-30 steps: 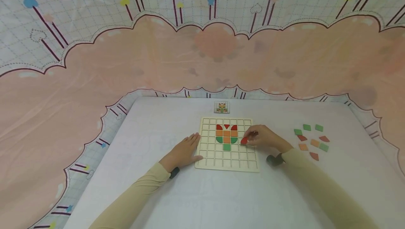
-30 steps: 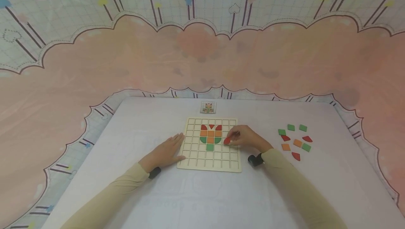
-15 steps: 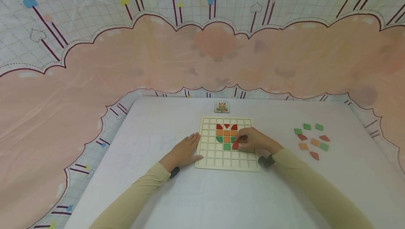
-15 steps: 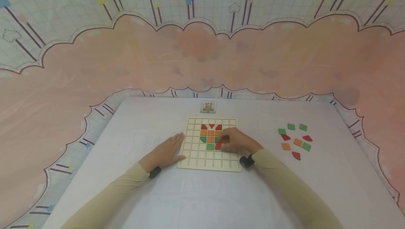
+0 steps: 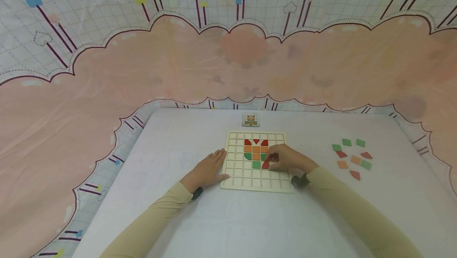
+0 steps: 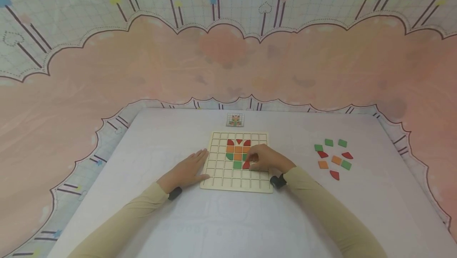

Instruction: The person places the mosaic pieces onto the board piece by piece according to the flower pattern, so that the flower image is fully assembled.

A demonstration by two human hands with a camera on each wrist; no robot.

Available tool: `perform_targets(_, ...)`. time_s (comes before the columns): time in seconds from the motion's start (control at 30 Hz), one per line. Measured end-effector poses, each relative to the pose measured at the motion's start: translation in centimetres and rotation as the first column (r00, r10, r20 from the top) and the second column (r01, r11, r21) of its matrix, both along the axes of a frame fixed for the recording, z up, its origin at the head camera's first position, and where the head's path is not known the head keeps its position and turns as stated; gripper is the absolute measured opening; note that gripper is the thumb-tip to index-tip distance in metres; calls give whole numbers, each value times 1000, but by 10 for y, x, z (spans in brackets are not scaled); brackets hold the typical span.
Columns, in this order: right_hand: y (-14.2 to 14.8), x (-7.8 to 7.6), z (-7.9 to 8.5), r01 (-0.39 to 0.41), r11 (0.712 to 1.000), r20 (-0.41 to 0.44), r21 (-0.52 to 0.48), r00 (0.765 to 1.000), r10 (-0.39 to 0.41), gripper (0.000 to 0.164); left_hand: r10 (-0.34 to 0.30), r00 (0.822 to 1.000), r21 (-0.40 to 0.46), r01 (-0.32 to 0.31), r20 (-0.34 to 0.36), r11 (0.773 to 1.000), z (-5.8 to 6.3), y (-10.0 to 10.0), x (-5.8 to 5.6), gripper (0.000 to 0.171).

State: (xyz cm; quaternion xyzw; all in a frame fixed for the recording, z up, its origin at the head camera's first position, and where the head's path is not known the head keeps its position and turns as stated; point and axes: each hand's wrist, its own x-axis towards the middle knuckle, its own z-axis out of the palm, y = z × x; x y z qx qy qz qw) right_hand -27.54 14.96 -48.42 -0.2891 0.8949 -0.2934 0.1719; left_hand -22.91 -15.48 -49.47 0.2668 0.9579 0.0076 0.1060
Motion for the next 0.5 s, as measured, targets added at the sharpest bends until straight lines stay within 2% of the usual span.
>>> perform_targets(0.5,-3,2,2,26,999,-11,30,1000,-26,15,-1,1000,-9,1,8,1000,1,0,0,85)
